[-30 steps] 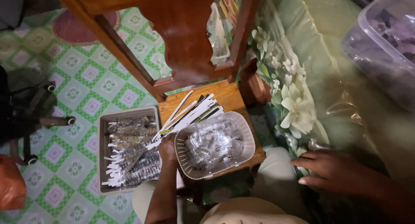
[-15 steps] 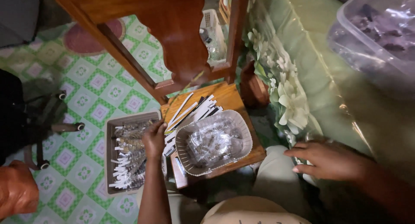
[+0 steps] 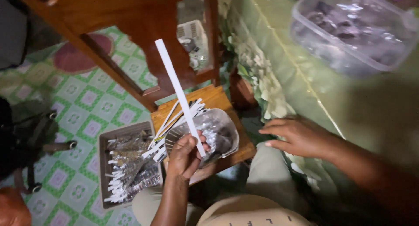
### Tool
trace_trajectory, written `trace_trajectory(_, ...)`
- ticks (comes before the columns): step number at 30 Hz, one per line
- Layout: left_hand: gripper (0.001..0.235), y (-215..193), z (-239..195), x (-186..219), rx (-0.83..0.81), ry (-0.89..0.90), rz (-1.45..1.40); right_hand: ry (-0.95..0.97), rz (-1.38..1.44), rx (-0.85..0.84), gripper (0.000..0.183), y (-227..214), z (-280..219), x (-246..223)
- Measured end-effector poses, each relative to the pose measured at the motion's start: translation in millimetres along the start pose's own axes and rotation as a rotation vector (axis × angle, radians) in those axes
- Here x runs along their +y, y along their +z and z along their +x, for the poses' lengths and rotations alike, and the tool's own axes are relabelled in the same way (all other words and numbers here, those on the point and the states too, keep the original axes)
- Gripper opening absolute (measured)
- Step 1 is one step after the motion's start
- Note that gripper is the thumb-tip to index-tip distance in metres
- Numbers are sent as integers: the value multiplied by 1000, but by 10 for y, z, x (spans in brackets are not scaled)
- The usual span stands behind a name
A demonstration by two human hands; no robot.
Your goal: Assembling small metal tags onto white plastic strips by hand.
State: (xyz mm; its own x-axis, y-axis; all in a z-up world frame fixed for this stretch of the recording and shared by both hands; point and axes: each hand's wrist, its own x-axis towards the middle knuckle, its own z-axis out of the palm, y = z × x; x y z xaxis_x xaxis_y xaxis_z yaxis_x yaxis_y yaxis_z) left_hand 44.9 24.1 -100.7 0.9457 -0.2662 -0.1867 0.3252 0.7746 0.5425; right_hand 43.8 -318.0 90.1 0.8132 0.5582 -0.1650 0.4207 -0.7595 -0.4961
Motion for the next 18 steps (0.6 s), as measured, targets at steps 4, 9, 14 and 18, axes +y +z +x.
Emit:
trace_trajectory(4, 33, 259, -29, -126, -12, -70, 5, -11, 293, 131, 29, 34, -6, -233)
trace_trajectory(9, 35, 547, -31, -224, -90, -94, 84, -117, 583, 430, 34, 366, 177, -365)
trace_trajectory(14, 25, 1006, -102, -134, -133, -34, 142, -170, 766, 555, 29, 627, 453, -453)
trace_trajectory(18, 19, 1112, -142, -71, -112, 17, 167, -145, 910, 588, 14, 612, 504, -565)
